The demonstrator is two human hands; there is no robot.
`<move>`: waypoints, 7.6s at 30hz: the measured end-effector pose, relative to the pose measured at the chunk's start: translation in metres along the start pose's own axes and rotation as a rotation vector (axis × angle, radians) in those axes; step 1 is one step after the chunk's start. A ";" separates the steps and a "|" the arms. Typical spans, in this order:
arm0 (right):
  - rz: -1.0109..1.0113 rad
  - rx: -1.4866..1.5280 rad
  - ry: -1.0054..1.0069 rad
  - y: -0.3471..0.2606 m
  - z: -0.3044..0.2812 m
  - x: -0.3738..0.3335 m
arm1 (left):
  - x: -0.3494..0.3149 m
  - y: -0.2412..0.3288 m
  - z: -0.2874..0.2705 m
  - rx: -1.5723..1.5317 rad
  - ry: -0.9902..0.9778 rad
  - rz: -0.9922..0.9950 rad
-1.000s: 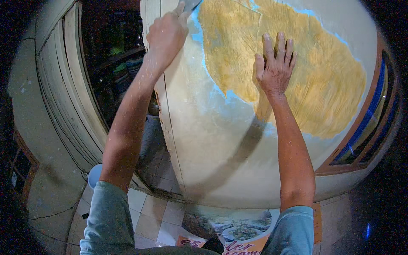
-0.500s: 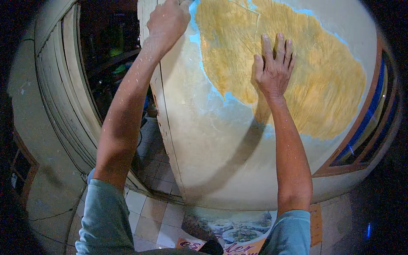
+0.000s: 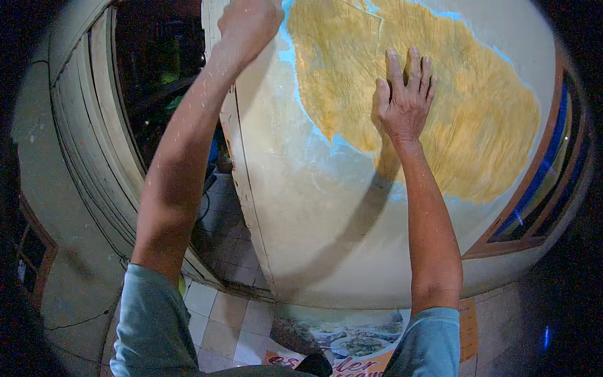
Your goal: Scraping and smoothing a wall surface with a putty knife.
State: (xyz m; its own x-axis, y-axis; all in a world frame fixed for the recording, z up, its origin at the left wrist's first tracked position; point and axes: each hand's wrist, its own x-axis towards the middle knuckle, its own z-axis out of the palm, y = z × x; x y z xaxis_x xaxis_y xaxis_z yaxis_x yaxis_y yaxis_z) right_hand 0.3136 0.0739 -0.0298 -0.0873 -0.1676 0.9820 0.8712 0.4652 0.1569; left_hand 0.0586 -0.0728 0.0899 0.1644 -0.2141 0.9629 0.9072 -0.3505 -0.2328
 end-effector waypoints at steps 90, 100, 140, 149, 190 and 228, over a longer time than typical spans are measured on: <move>0.111 -0.042 0.002 -0.070 0.024 0.076 | -0.250 0.097 -0.036 0.276 -0.613 -0.566; 0.084 -0.046 0.053 -0.069 0.025 0.072 | -0.212 0.094 -0.017 0.231 -0.478 -0.622; -0.140 0.059 -0.032 -0.025 0.011 -0.010 | -0.348 0.159 -0.019 0.126 -0.663 -0.703; -0.078 0.018 -0.014 -0.020 0.010 -0.015 | -0.228 0.113 0.000 0.179 -0.458 -0.586; -0.087 0.035 0.017 -0.020 0.012 -0.016 | -0.297 0.121 -0.060 0.172 -0.645 -0.844; -0.079 0.058 0.053 -0.021 0.011 -0.014 | -0.246 0.018 -0.059 0.240 -0.377 -0.544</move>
State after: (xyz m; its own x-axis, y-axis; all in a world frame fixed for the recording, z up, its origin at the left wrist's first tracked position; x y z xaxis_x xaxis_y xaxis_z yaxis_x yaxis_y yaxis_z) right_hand 0.2915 0.0762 -0.0453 -0.1275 -0.2510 0.9595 0.8330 0.4981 0.2410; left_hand 0.0118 -0.0803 -0.1589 -0.2537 0.2801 0.9258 0.9518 -0.0982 0.2906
